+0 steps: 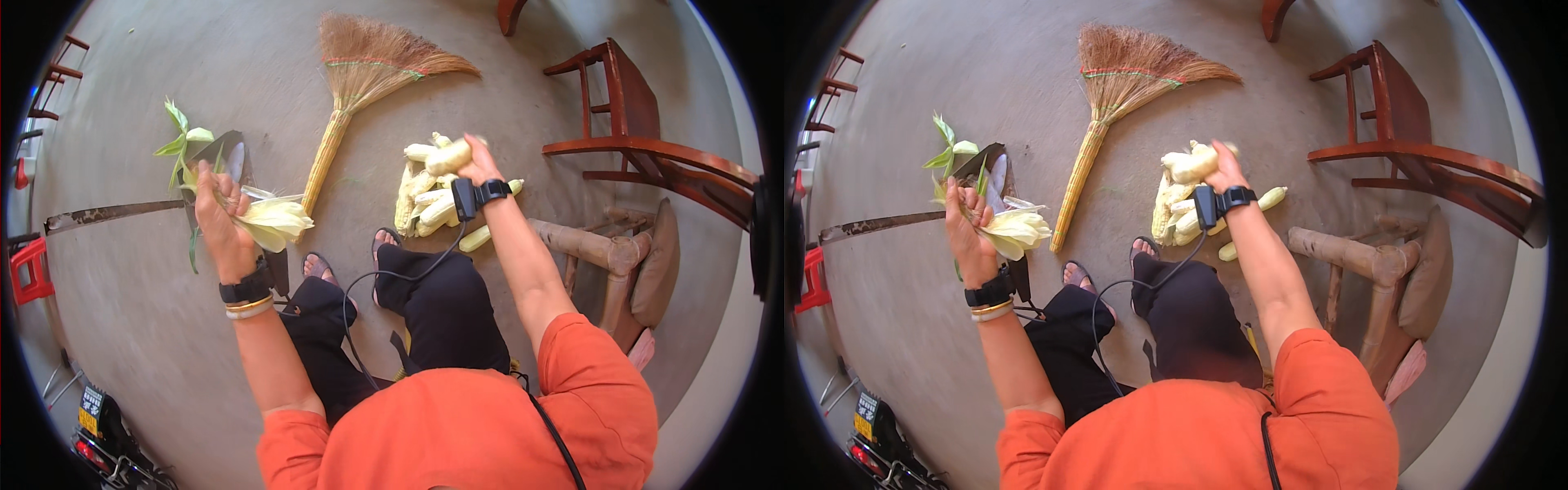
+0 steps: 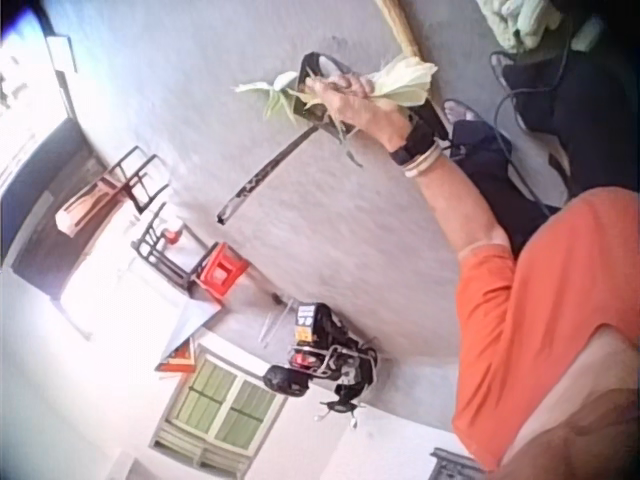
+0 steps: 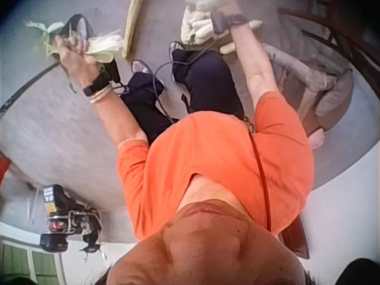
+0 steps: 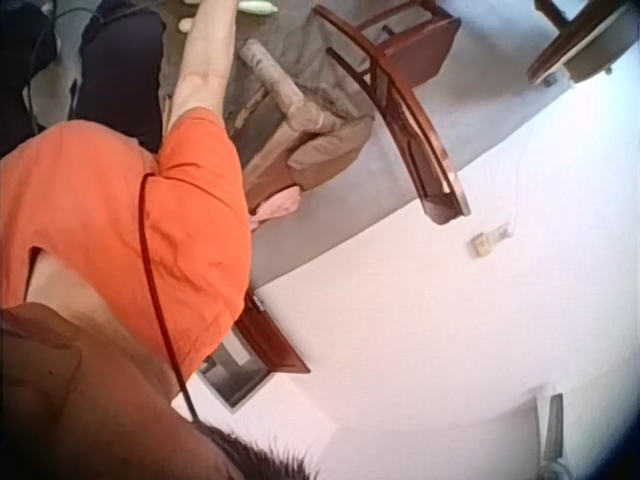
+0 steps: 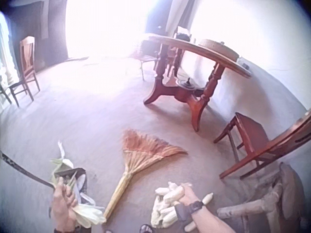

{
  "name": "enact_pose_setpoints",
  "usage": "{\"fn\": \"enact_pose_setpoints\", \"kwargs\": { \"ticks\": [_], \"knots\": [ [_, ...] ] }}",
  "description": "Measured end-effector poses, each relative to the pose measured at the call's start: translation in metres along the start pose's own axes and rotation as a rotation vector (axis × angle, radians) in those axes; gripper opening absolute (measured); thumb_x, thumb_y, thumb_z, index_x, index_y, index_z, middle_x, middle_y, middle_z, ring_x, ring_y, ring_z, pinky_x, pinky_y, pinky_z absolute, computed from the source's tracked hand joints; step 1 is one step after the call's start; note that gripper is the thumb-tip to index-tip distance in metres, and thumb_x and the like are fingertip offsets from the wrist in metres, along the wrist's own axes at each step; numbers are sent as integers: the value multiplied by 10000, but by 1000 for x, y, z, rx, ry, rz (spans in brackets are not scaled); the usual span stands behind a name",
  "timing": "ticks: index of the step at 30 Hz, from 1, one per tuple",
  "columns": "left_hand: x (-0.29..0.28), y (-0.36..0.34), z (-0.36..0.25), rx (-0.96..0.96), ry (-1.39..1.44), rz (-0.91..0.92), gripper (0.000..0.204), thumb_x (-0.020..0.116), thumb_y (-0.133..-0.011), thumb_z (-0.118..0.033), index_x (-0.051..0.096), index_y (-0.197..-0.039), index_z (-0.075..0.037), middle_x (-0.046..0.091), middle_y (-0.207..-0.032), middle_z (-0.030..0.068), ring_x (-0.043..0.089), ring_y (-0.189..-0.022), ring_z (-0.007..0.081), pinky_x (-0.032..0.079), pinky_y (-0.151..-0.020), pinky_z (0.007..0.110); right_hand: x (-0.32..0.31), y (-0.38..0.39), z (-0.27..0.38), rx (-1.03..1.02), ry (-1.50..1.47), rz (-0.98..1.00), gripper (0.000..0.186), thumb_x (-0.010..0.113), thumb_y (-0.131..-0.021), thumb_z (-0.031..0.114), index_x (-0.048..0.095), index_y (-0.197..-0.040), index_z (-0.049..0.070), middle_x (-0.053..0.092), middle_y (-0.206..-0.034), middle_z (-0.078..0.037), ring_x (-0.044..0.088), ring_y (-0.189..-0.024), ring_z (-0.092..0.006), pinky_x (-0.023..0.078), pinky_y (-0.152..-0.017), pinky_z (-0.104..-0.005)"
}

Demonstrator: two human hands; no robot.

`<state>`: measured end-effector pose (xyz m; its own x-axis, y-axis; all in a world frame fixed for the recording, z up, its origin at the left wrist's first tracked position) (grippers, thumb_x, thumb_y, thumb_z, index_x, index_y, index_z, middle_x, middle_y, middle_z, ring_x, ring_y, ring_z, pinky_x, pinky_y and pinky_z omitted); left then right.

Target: The person sweeps debris into a dustpan using a broom and then husks corn by hand.

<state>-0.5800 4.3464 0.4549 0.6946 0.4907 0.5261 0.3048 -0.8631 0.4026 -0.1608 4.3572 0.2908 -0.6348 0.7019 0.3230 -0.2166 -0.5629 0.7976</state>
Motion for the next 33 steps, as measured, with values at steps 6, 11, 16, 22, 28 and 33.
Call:
{"fn": "enact_pose_setpoints", "kwargs": {
  "ticks": [6,11,16,22,28,33],
  "knots": [
    [7,0,12,-47,-74,-39,294,529,-925,-265,388,-701,-139,289,-575,-57,221,-445,33,213,-377,192,-208,-80,-63,33,173,-306,434,593,-798,159,479,-1161,-49,573,-1093,-169,598,-904,-302,508,-754,-438],
    [14,-7,34,-97,-83,7,290,530,-925,-255,383,-702,-144,302,-562,-53,229,-434,33,221,-373,189,-263,-100,-78,69,257,-539,470,667,-689,21,502,-1119,-74,598,-1029,-145,602,-898,-264,500,-750,-393],
    [-7,0,27,-64,-181,-85,236,554,-906,-251,424,-746,-136,339,-572,-59,266,-430,27,231,-372,184,-125,-56,-71,-678,1084,-573,296,630,-733,77,601,-1009,-27,618,-992,-168,617,-842,-252,486,-774,-318],
    [-5,-4,39,-111,-236,-91,235,570,-898,-254,447,-742,-127,370,-581,-49,282,-431,24,234,-377,185,-67,-81,-78,-562,1831,-79,359,682,-702,162,647,-1056,113,559,-1101,-133,511,-1057,-300,426,-906,-365],
    [-6,-1,38,-125,-269,-81,234,590,-885,-241,460,-728,-125,402,-596,-47,294,-438,21,234,-381,186,-46,-82,-99,-668,2215,16,482,755,-629,215,638,-1096,189,554,-1083,-94,491,-1059,-266,380,-936,-413],
    [3,0,39,-125,-339,-120,267,529,-926,-261,436,-721,-117,348,-588,-50,261,-445,19,229,-394,183,-49,-99,-100,-591,2085,55,122,692,-695,218,707,-802,161,647,-859,-33,573,-931,-215,427,-809,-365]
  ]
}}
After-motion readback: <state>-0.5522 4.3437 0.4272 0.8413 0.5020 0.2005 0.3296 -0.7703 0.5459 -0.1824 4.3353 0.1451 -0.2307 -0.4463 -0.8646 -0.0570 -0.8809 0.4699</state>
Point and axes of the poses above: each hand's wrist, its own y-axis away from the middle knuckle, its own x-axis out of the palm, z = x × y, the point moved 4 cm from there along -y, towards the middle knuckle
